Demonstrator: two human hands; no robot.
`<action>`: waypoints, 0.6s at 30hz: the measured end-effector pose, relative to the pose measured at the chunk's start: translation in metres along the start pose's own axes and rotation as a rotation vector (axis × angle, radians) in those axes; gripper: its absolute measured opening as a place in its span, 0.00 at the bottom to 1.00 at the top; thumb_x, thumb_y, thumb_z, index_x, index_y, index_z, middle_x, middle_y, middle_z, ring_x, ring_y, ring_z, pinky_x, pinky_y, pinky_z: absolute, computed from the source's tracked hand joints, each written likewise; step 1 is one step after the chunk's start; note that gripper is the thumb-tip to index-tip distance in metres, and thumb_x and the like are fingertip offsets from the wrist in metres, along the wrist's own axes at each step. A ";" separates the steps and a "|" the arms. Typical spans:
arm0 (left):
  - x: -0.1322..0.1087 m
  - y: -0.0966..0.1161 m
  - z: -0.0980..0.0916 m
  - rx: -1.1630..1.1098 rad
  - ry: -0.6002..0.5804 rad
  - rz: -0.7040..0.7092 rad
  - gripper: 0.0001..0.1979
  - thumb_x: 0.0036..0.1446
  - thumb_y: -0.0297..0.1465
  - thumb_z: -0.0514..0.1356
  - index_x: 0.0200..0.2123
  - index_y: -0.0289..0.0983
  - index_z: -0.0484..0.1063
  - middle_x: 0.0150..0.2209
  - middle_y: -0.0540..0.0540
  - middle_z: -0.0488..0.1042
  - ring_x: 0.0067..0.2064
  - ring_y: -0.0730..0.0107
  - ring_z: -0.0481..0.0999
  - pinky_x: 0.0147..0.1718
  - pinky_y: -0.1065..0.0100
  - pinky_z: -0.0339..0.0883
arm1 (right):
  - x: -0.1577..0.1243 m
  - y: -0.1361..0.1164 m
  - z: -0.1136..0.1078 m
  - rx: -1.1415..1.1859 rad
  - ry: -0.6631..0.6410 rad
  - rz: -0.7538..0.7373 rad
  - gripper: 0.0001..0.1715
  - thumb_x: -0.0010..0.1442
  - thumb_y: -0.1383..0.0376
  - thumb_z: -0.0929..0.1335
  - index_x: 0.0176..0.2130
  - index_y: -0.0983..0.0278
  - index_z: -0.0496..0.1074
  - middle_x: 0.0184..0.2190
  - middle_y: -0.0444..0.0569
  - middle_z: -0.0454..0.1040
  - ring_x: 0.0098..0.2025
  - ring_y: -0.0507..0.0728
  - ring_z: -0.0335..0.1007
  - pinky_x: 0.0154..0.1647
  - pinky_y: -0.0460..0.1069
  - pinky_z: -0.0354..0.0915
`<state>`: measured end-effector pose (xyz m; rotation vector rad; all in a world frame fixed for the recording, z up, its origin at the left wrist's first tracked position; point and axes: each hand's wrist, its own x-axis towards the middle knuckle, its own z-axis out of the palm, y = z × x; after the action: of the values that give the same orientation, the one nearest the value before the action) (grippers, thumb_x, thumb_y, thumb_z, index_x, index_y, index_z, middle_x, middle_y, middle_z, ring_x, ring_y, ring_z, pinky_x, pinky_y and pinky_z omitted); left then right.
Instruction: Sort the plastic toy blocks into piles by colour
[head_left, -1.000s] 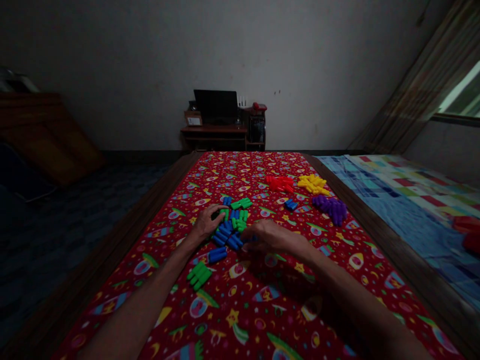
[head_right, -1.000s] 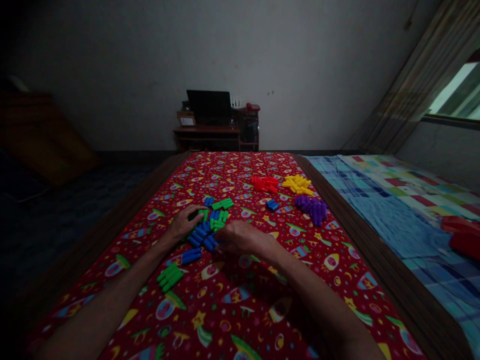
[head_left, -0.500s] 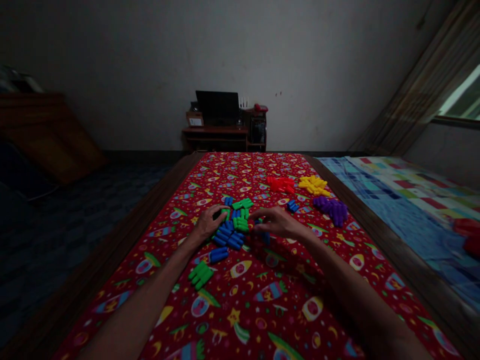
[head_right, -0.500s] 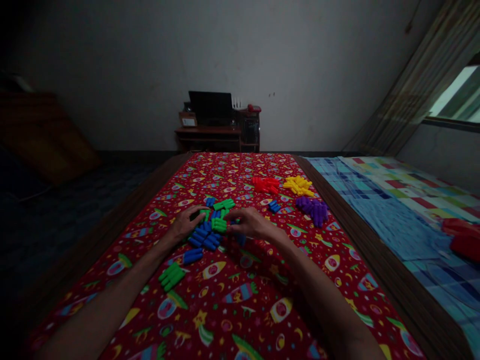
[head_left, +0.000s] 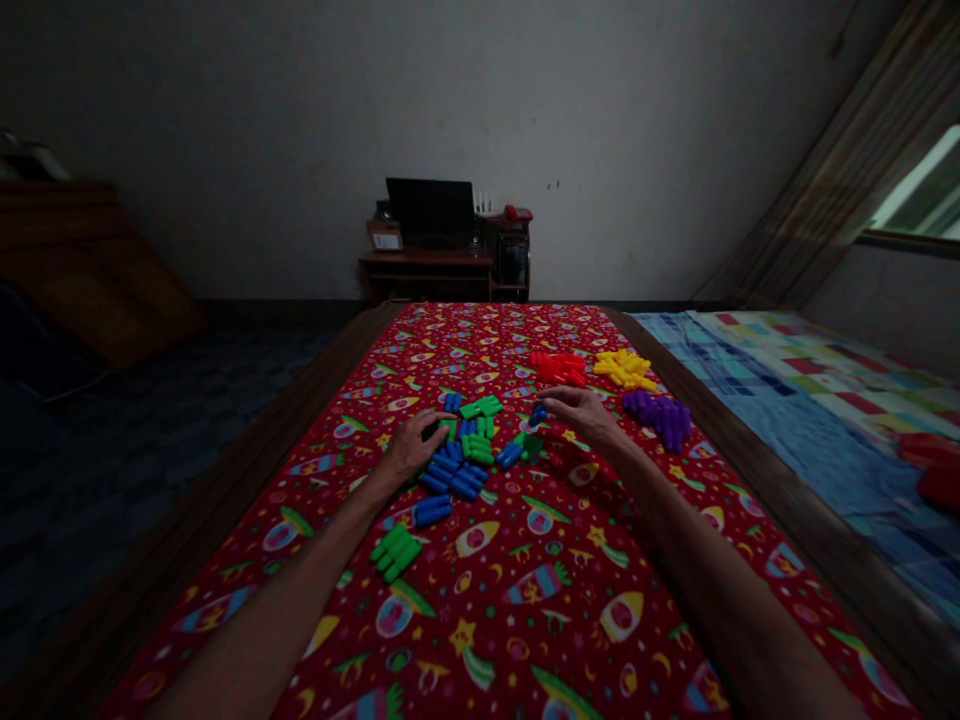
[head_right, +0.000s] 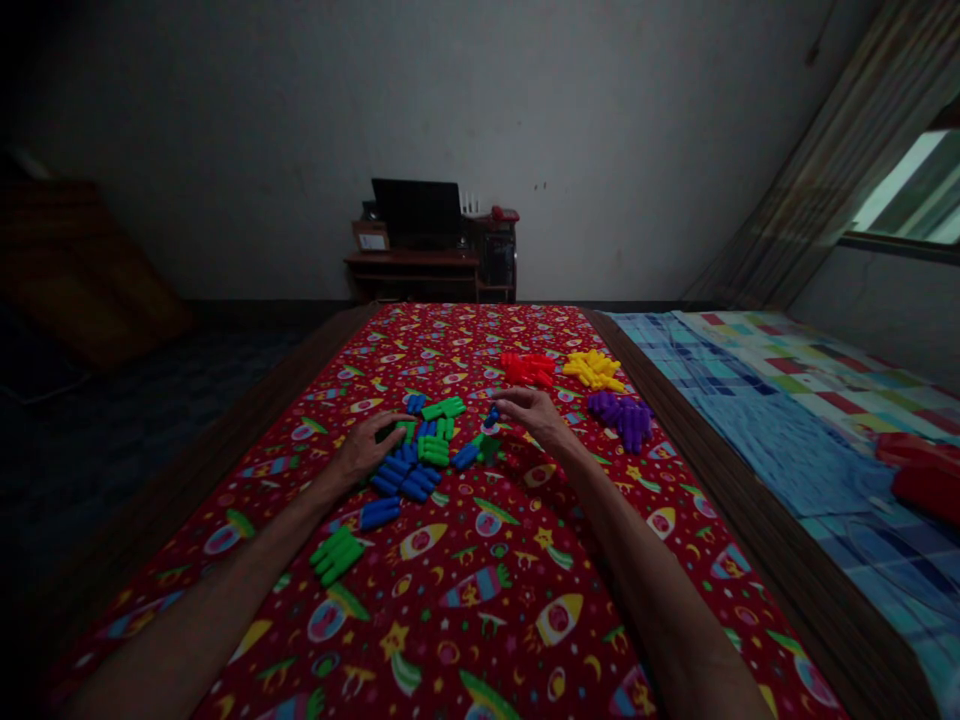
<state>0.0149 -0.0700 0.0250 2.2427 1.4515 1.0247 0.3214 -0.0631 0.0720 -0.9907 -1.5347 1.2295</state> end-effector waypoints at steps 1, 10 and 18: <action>0.000 0.000 0.000 0.000 -0.003 0.000 0.19 0.57 0.42 0.52 0.40 0.38 0.76 0.43 0.42 0.78 0.45 0.60 0.76 0.49 0.59 0.69 | 0.001 -0.001 0.000 0.006 0.016 -0.003 0.27 0.46 0.49 0.73 0.38 0.66 0.78 0.35 0.51 0.80 0.36 0.56 0.75 0.41 0.52 0.70; 0.000 -0.002 0.001 -0.003 -0.003 -0.008 0.20 0.57 0.43 0.51 0.41 0.38 0.76 0.43 0.42 0.78 0.45 0.60 0.76 0.49 0.60 0.69 | 0.009 0.004 -0.043 -0.494 0.231 -0.150 0.16 0.51 0.58 0.69 0.36 0.66 0.78 0.34 0.52 0.80 0.36 0.59 0.75 0.41 0.53 0.69; 0.000 0.002 -0.001 -0.003 0.021 0.005 0.20 0.60 0.42 0.48 0.41 0.38 0.76 0.43 0.42 0.77 0.46 0.60 0.75 0.50 0.59 0.68 | -0.002 0.011 -0.034 -1.008 0.107 -0.322 0.16 0.56 0.70 0.65 0.44 0.69 0.76 0.42 0.61 0.77 0.46 0.63 0.71 0.48 0.56 0.65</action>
<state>0.0160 -0.0711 0.0272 2.2415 1.4527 1.0548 0.3556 -0.0545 0.0638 -1.3058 -2.1530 0.1068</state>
